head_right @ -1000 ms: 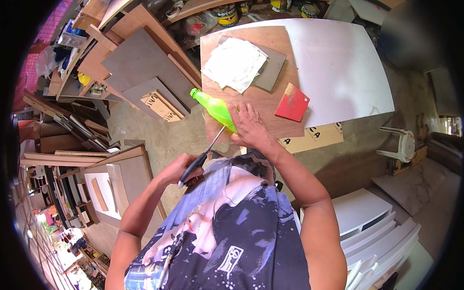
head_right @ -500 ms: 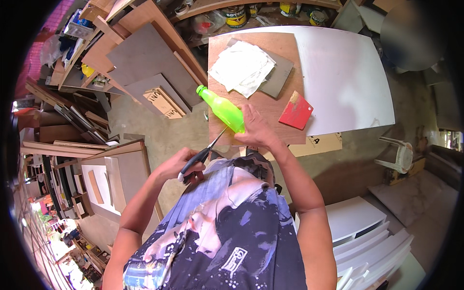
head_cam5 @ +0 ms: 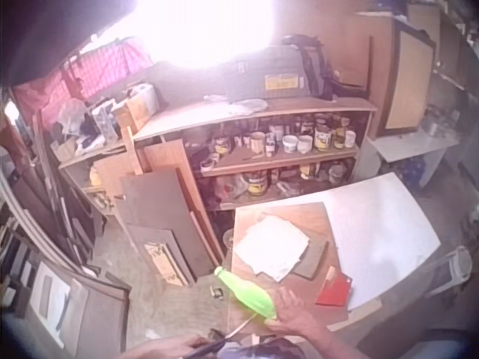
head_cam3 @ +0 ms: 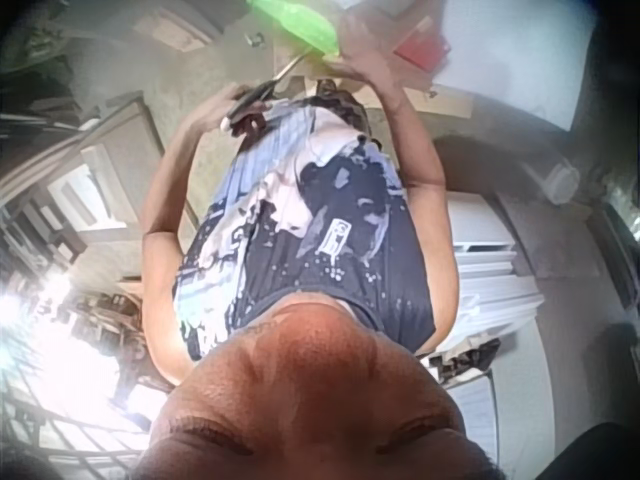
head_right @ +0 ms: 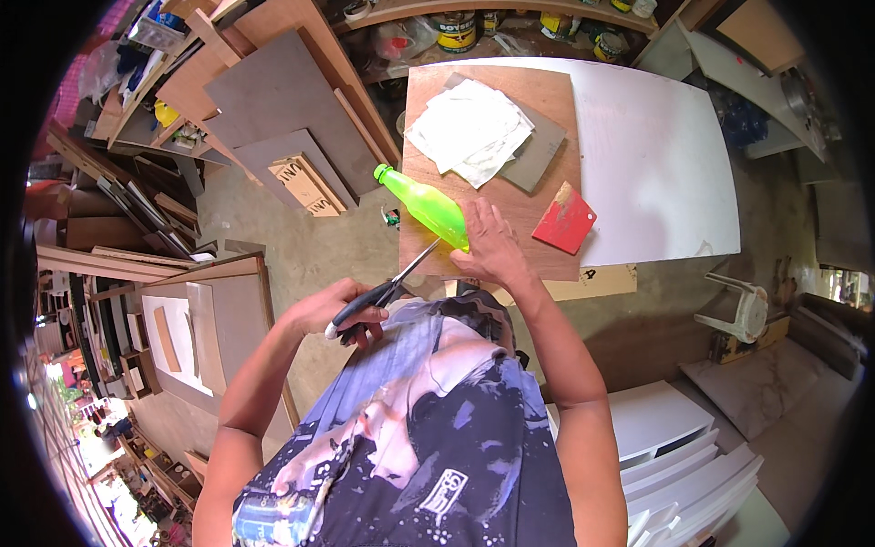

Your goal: The person uses shears to cut the label off a green plastic bottle and then proceeds to cut the bottle itself into sections. The person works in a cluttered workshop environment.

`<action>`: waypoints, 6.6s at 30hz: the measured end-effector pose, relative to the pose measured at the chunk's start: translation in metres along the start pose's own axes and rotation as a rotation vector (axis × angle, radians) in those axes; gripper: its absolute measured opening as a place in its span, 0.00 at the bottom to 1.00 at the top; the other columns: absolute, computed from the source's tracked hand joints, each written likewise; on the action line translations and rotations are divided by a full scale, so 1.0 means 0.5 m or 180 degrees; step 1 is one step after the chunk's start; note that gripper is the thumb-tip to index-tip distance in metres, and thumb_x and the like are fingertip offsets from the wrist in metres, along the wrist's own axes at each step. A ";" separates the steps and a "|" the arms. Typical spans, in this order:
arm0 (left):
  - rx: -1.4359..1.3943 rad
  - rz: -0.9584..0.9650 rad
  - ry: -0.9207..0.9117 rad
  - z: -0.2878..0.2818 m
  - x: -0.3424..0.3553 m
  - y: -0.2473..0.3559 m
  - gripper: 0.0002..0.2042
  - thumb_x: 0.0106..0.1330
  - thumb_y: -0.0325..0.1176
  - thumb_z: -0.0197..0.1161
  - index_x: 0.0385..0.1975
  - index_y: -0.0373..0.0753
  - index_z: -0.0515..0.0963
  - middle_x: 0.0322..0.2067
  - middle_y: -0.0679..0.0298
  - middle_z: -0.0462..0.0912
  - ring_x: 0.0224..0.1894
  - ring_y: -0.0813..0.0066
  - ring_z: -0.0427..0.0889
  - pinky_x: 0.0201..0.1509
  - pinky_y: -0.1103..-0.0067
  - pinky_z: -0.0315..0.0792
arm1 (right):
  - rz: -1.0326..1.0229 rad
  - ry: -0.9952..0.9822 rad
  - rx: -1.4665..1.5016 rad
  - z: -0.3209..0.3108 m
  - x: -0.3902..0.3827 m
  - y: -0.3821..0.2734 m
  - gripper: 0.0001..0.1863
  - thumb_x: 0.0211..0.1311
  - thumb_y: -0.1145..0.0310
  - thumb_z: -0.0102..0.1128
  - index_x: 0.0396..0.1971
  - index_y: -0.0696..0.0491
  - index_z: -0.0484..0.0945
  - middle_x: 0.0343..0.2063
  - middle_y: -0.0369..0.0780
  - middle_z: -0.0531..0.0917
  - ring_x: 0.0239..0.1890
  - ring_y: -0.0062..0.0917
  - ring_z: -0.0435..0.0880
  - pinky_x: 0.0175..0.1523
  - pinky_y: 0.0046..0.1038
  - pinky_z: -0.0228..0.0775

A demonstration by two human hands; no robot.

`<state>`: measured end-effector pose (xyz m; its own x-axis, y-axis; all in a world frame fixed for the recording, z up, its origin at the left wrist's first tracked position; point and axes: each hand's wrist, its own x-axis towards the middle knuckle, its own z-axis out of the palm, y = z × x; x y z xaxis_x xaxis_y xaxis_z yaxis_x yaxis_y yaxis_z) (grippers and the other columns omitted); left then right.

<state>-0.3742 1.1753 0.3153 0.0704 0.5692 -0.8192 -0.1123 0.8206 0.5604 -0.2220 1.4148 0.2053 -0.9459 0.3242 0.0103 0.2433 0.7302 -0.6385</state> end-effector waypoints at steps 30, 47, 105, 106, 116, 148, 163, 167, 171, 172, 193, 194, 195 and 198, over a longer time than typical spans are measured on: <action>0.0411 -0.0323 0.0434 0.034 0.027 0.088 0.09 0.61 0.30 0.59 0.24 0.31 0.73 0.21 0.55 0.83 0.20 0.71 0.85 0.20 0.76 0.77 | -0.0472 -0.0138 -0.0512 0.013 -0.002 -0.001 0.37 0.47 0.67 0.67 0.58 0.61 0.61 0.45 0.50 0.68 0.47 0.43 0.72 0.50 0.42 0.74; 0.0470 -0.0744 0.0355 0.034 0.051 0.169 0.10 0.62 0.30 0.55 0.22 0.30 0.72 0.19 0.51 0.82 0.18 0.69 0.84 0.17 0.74 0.78 | -0.0380 -0.0279 -0.0284 0.002 0.019 0.007 0.31 0.46 0.69 0.66 0.50 0.60 0.63 0.43 0.49 0.69 0.47 0.43 0.74 0.52 0.41 0.74; 0.4331 0.3741 0.2655 0.078 0.063 0.163 0.34 0.59 0.51 0.68 0.60 0.35 0.71 0.53 0.53 0.76 0.58 0.58 0.75 0.65 0.59 0.65 | 0.0543 0.0828 0.0405 -0.144 -0.160 -0.054 0.44 0.36 0.50 0.84 0.52 0.56 0.72 0.44 0.44 0.77 0.47 0.39 0.80 0.52 0.38 0.74; 0.4519 0.3517 0.2603 0.086 0.074 0.150 0.35 0.59 0.52 0.67 0.62 0.35 0.69 0.54 0.53 0.74 0.60 0.58 0.73 0.67 0.58 0.63 | 0.0370 0.0674 0.0300 -0.144 -0.142 -0.081 0.44 0.36 0.48 0.84 0.52 0.56 0.72 0.43 0.45 0.77 0.47 0.41 0.80 0.51 0.39 0.74; 0.3824 0.2550 0.2022 0.015 0.068 0.114 0.35 0.52 0.45 0.72 0.59 0.38 0.68 0.43 0.57 0.79 0.43 0.55 0.83 0.45 0.65 0.77 | -0.0459 0.0217 0.0201 -0.132 -0.044 -0.163 0.41 0.38 0.50 0.81 0.52 0.52 0.72 0.43 0.43 0.75 0.46 0.42 0.80 0.48 0.42 0.74; 0.1979 0.2331 0.3623 -0.124 -0.162 -0.299 0.19 0.65 0.48 0.61 0.42 0.36 0.77 0.36 0.54 0.82 0.39 0.51 0.83 0.43 0.61 0.77 | -0.1992 -0.1078 0.1094 0.174 0.178 -0.470 0.11 0.62 0.72 0.64 0.43 0.60 0.79 0.43 0.48 0.82 0.44 0.41 0.82 0.49 0.36 0.73; 0.0837 0.1469 0.4432 -0.085 -0.267 -0.548 0.16 0.61 0.45 0.60 0.28 0.37 0.82 0.26 0.51 0.84 0.33 0.47 0.83 0.37 0.57 0.75 | -0.2635 -0.2278 0.1261 0.421 0.187 -0.652 0.15 0.71 0.63 0.55 0.40 0.62 0.79 0.41 0.48 0.79 0.45 0.38 0.78 0.51 0.37 0.69; 0.0386 0.1112 0.4881 -0.018 -0.295 -0.607 0.16 0.60 0.46 0.60 0.27 0.37 0.82 0.26 0.51 0.84 0.33 0.47 0.83 0.37 0.56 0.75 | -0.2808 -0.2831 0.1440 0.484 0.169 -0.704 0.17 0.72 0.60 0.55 0.40 0.61 0.79 0.41 0.47 0.80 0.45 0.37 0.78 0.51 0.36 0.69; 0.0016 0.0648 0.5446 0.033 -0.276 -0.653 0.15 0.59 0.45 0.61 0.28 0.37 0.82 0.27 0.52 0.84 0.32 0.48 0.84 0.36 0.57 0.75 | -0.3378 -0.3350 0.1470 0.541 0.160 -0.764 0.17 0.73 0.59 0.55 0.40 0.61 0.79 0.42 0.47 0.80 0.46 0.36 0.78 0.52 0.36 0.69; -0.0141 0.0494 0.5543 0.059 -0.274 -0.657 0.15 0.59 0.45 0.62 0.28 0.38 0.82 0.27 0.53 0.84 0.32 0.48 0.83 0.36 0.57 0.75 | -0.3516 -0.3520 0.1484 0.554 0.152 -0.774 0.17 0.73 0.59 0.55 0.40 0.61 0.79 0.42 0.47 0.80 0.46 0.37 0.78 0.52 0.36 0.69; -0.1292 -0.0885 0.6337 0.505 -0.148 -0.578 0.14 0.56 0.45 0.65 0.29 0.39 0.83 0.28 0.54 0.84 0.36 0.49 0.84 0.39 0.57 0.77 | -0.3503 -0.5771 0.1298 0.541 -0.130 -0.678 0.27 0.74 0.53 0.52 0.57 0.63 0.69 0.50 0.46 0.76 0.51 0.35 0.75 0.60 0.34 0.64; -0.1078 -0.0845 0.6365 0.505 -0.151 -0.593 0.14 0.56 0.45 0.65 0.29 0.39 0.83 0.27 0.54 0.84 0.36 0.50 0.85 0.39 0.58 0.77 | -0.3581 -0.5779 0.1252 0.538 -0.133 -0.687 0.27 0.74 0.52 0.52 0.57 0.62 0.69 0.50 0.46 0.76 0.51 0.34 0.75 0.59 0.34 0.66; -0.0874 -0.0815 0.6395 0.506 -0.156 -0.611 0.14 0.56 0.45 0.65 0.28 0.39 0.83 0.27 0.54 0.85 0.35 0.50 0.85 0.39 0.58 0.77 | -0.3666 -0.5798 0.1199 0.535 -0.140 -0.701 0.28 0.74 0.51 0.52 0.57 0.61 0.70 0.50 0.45 0.76 0.51 0.32 0.76 0.57 0.33 0.67; -0.0181 -0.0815 0.6305 0.514 -0.192 -0.645 0.14 0.55 0.45 0.66 0.26 0.39 0.84 0.27 0.54 0.85 0.35 0.51 0.85 0.38 0.59 0.77 | -0.2024 -0.6380 0.1240 0.534 -0.162 -0.728 0.30 0.71 0.49 0.55 0.58 0.61 0.70 0.49 0.45 0.77 0.49 0.30 0.79 0.51 0.33 0.73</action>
<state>-0.0901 0.8694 0.2444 -0.9007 -0.4107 0.1416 -0.3079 0.8334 0.4590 -0.2912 0.9621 0.2313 0.1838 -0.9577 -0.2214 0.0842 0.2398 -0.9672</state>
